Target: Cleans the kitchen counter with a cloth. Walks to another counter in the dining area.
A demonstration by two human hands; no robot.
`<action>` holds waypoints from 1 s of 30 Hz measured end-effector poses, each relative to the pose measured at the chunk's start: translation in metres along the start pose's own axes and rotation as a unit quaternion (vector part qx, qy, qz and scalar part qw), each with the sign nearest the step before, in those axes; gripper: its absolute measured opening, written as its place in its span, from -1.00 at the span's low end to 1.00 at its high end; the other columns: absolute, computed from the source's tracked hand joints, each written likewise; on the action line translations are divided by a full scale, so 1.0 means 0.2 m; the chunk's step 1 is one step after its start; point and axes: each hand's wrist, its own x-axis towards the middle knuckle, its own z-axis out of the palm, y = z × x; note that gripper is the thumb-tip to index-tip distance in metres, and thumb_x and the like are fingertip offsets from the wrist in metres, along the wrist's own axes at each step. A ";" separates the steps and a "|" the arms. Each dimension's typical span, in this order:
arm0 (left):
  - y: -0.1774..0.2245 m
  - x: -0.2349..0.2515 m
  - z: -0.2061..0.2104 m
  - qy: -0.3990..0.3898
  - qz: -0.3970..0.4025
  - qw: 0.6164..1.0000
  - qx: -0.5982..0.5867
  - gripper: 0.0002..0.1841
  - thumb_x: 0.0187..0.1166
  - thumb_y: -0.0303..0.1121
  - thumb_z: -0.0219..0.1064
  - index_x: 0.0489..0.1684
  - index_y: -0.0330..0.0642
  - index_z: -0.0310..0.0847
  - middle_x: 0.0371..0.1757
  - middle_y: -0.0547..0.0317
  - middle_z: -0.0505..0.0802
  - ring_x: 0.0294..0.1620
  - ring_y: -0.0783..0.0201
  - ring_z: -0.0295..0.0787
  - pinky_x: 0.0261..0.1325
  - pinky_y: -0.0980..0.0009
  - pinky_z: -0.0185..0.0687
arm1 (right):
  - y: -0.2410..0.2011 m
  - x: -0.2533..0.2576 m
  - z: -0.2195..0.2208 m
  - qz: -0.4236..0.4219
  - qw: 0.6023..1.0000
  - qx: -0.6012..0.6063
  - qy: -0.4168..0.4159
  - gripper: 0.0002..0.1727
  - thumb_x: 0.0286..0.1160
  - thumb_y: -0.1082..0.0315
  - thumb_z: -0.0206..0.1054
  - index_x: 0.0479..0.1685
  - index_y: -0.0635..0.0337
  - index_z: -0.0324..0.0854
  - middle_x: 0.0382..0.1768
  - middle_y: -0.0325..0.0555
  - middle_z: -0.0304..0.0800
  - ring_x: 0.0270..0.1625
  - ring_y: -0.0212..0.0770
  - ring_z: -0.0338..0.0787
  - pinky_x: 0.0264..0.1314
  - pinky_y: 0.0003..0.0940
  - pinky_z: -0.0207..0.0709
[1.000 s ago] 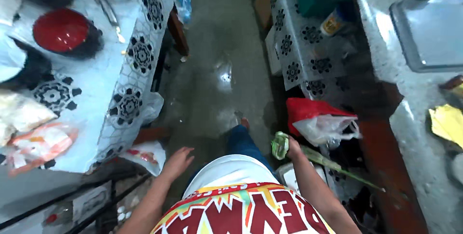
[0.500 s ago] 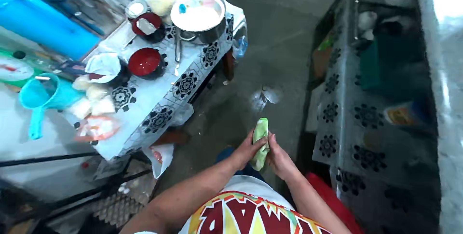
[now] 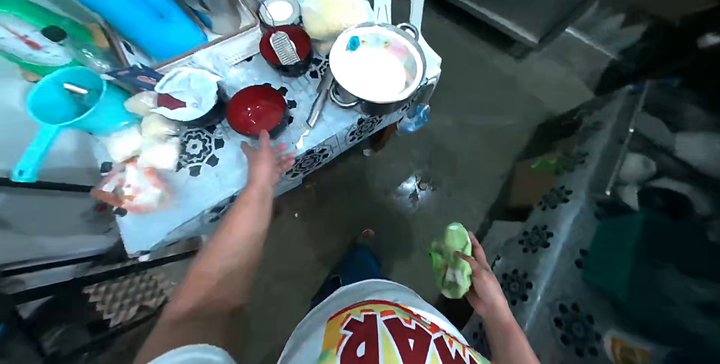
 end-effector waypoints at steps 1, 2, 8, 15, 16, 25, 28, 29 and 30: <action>0.06 0.08 -0.02 0.020 -0.014 1.000 0.008 -0.13 0.81 0.22 -0.08 0.89 0.04 -0.60 0.08 -0.22 0.78 -0.32 0.12 0.86 -0.24 0.21 0.83 | -0.01 0.05 -0.04 -0.003 1.000 -0.005 0.009 -0.11 0.57 0.44 0.16 0.92 -0.23 -0.11 0.62 0.03 0.45 0.24 -0.07 0.79 0.07 -0.05 0.78; 0.10 0.14 -0.03 0.038 -0.028 0.999 0.020 -0.15 0.81 0.22 -0.08 0.89 0.00 -0.49 0.03 -0.19 0.79 -0.35 0.16 0.84 -0.26 0.26 0.81 | -0.02 0.10 -0.08 -0.004 1.000 -0.009 0.018 -0.10 0.57 0.43 0.16 0.93 -0.27 -0.14 0.63 0.03 0.43 0.24 -0.07 0.79 0.06 -0.05 0.78; 0.14 0.28 -0.01 0.111 -0.090 0.990 0.012 -0.65 0.86 -0.17 -0.06 0.36 -0.21 0.36 -0.32 0.11 0.75 -0.54 0.38 0.69 -0.44 0.47 0.67 | -0.01 0.30 -0.15 0.034 0.999 -0.014 0.023 -0.17 0.62 0.44 0.09 0.91 -0.26 -0.08 0.45 0.01 0.59 0.08 -0.15 0.83 -0.04 -0.15 0.78; 0.13 0.05 -0.30 0.172 -0.078 0.981 -0.040 -0.70 0.83 -0.16 -0.03 0.26 -0.14 0.42 -0.33 0.20 0.79 -0.52 0.42 0.72 -0.44 0.50 0.68 | -0.08 0.42 -0.15 0.067 0.994 -0.075 -0.035 -0.28 0.69 0.44 0.05 0.88 -0.13 0.04 0.47 0.04 0.59 0.11 -0.14 0.82 0.00 -0.14 0.77; 0.10 0.03 -0.35 0.186 -0.079 0.978 -0.054 -0.69 0.83 -0.15 -0.02 0.26 -0.15 0.42 -0.32 0.19 0.80 -0.51 0.41 0.74 -0.42 0.49 0.70 | -0.11 0.44 -0.14 0.070 0.993 -0.084 -0.046 -0.30 0.70 0.44 0.05 0.87 -0.12 0.07 0.46 0.04 0.59 0.12 -0.14 0.81 0.02 -0.14 0.76; -0.13 0.03 -0.54 0.210 -0.065 0.959 -0.177 -0.65 0.86 -0.18 -0.02 0.35 -0.25 0.35 -0.13 0.06 0.84 -0.32 0.28 0.87 -0.19 0.37 0.84 | -0.24 0.50 -0.02 0.056 0.983 -0.153 -0.085 -0.32 0.69 0.41 0.07 0.85 -0.11 0.16 0.44 0.04 0.63 0.12 -0.11 0.81 0.01 -0.11 0.75; -0.13 -0.03 -0.50 0.203 -0.061 0.963 -0.165 -0.69 0.85 -0.22 -0.05 0.35 -0.21 0.32 -0.22 0.09 0.83 -0.36 0.29 0.85 -0.23 0.37 0.82 | -0.24 0.47 0.01 0.057 0.983 -0.147 -0.089 -0.32 0.67 0.44 0.08 0.83 -0.08 0.18 0.38 0.06 0.67 0.07 -0.10 0.82 -0.02 -0.11 0.76; -0.14 -0.06 -0.47 0.194 -0.057 0.967 -0.157 -0.70 0.84 -0.25 -0.05 0.37 -0.19 0.28 -0.23 0.09 0.83 -0.37 0.27 0.86 -0.24 0.34 0.84 | -0.24 0.45 0.01 0.059 0.983 -0.145 -0.097 -0.32 0.66 0.44 0.07 0.82 -0.05 0.18 0.38 0.06 0.67 0.09 -0.10 0.82 0.01 -0.12 0.77; -0.15 -0.10 -0.45 0.182 -0.052 0.971 -0.148 -0.69 0.83 -0.29 -0.04 0.43 -0.16 0.22 -0.22 0.07 0.82 -0.38 0.25 0.86 -0.26 0.32 0.84 | -0.24 0.43 0.01 0.060 0.983 -0.141 -0.103 -0.34 0.65 0.45 0.07 0.81 -0.02 0.21 0.37 0.06 0.69 0.09 -0.11 0.83 0.01 -0.13 0.78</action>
